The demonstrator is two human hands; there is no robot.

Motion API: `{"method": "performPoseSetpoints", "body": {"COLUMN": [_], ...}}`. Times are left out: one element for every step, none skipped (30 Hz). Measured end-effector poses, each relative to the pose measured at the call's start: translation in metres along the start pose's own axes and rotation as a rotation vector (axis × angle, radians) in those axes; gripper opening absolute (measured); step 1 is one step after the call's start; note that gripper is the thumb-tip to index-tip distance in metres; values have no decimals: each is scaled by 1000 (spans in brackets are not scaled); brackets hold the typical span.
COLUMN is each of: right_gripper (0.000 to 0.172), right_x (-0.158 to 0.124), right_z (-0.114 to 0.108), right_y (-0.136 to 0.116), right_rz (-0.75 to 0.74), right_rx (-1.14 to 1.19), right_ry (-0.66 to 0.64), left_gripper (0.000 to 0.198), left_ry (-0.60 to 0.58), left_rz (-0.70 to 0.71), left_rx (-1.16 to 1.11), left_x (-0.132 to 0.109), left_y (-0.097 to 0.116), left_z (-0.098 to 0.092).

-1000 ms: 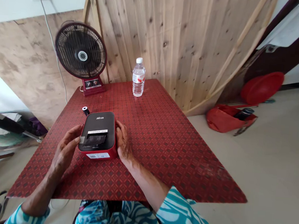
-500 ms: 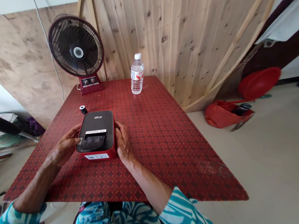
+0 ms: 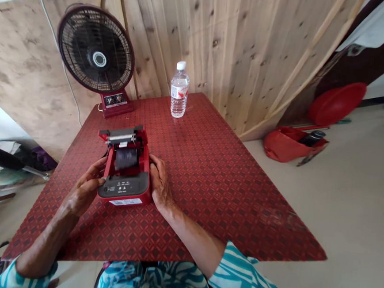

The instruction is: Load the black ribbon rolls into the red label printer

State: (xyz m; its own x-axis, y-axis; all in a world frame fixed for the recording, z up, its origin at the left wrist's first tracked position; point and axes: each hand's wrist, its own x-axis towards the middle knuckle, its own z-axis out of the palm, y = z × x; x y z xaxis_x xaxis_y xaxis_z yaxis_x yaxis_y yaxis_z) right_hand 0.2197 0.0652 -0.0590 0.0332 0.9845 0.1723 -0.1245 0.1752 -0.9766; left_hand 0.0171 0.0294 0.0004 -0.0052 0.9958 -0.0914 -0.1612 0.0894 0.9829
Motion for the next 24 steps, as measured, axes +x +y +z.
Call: {"method": "performPoseSetpoints", "body": {"right_gripper": [38, 38, 38, 39, 39, 39, 38, 38, 38, 38, 38, 39, 39, 39, 39, 39, 38, 38, 37, 37, 37, 36, 36, 36], "right_x": [0, 0, 1, 1, 2, 2, 3, 4, 4, 5, 6, 6, 6, 6, 6, 6, 6, 6, 6, 6, 7, 8, 8, 9], "right_z": [0, 0, 0, 0, 0, 1, 1, 1, 1, 1, 2, 2, 2, 3, 3, 3, 3, 4, 4, 5, 5, 5, 5, 5], "right_y": [0, 0, 0, 0, 0, 0, -1, -1, -1, -1, -1, -1, -1, -1, -1, -1, -2, -2, -2, -1, -1, -1, 0, 0], "right_rz": [-6, -15, -28, -41, -51, -60, -67, -71, -74, -77, -80, -83, -84, -85, -85, -85, -84, -84, -83, -82, -82, -84, -87, -91], "right_rx": [0, -1, -3, -6, -9, -12, -14, -16, -18, -18, -18, -18, -16, -16, -17, -21, -23, -24, -23, -21, -20, -20, -23, -27], "right_ry": [-2, -4, -7, -9, -9, -9, -8, -11, -15, -19, -23, -24, -23, -21, -21, -23, -25, -25, -24, -20, -15, -11, -11, -14], "left_gripper": [65, 65, 64, 64, 63, 63, 62, 63, 63, 63, 63, 63, 61, 56, 49, 39, 31, 25, 23, 23, 24, 25, 27, 29], "left_ry": [0, 1, 2, 4, 4, 0, -8, -14, -15, -7, 10, 37, 74, 108, 124, 114, 71, -2, -93, -188, -264, -321, -359, -390], "left_rz": [-2, 1, 7, 13, 18, 22, 23, 22, 20, 18, 21, 37, 77, 144, 231, 325, 408, 466, 491, 482, 453, 408, 355, 297], "left_rx": [5, 13, 20, 24, 27, 30, 34, 40, 51, 70, 103, 161, 245, 358, 493, 638, 781, 913, 1036, 1153, 1270, 1398, 1525, 1644], "left_x": [0, -1, -1, -1, -1, -1, 0, 0, 0, 0, 0, -1, -2, -3, -4, -4, -3, 0, 5, 11, 19, 27, 36, 44], "left_y": [1, 1, 2, 2, 3, 3, 3, 3, 3, 5, 7, 10, 15, 21, 28, 37, 45, 54, 62, 68, 73, 77, 79, 79], "left_z": [0, 1, 1, 1, 1, 1, 0, 0, -1, -2, -4, -5, -6, -6, -5, -3, 1, 6, 13, 20, 27, 35, 43, 50]}}
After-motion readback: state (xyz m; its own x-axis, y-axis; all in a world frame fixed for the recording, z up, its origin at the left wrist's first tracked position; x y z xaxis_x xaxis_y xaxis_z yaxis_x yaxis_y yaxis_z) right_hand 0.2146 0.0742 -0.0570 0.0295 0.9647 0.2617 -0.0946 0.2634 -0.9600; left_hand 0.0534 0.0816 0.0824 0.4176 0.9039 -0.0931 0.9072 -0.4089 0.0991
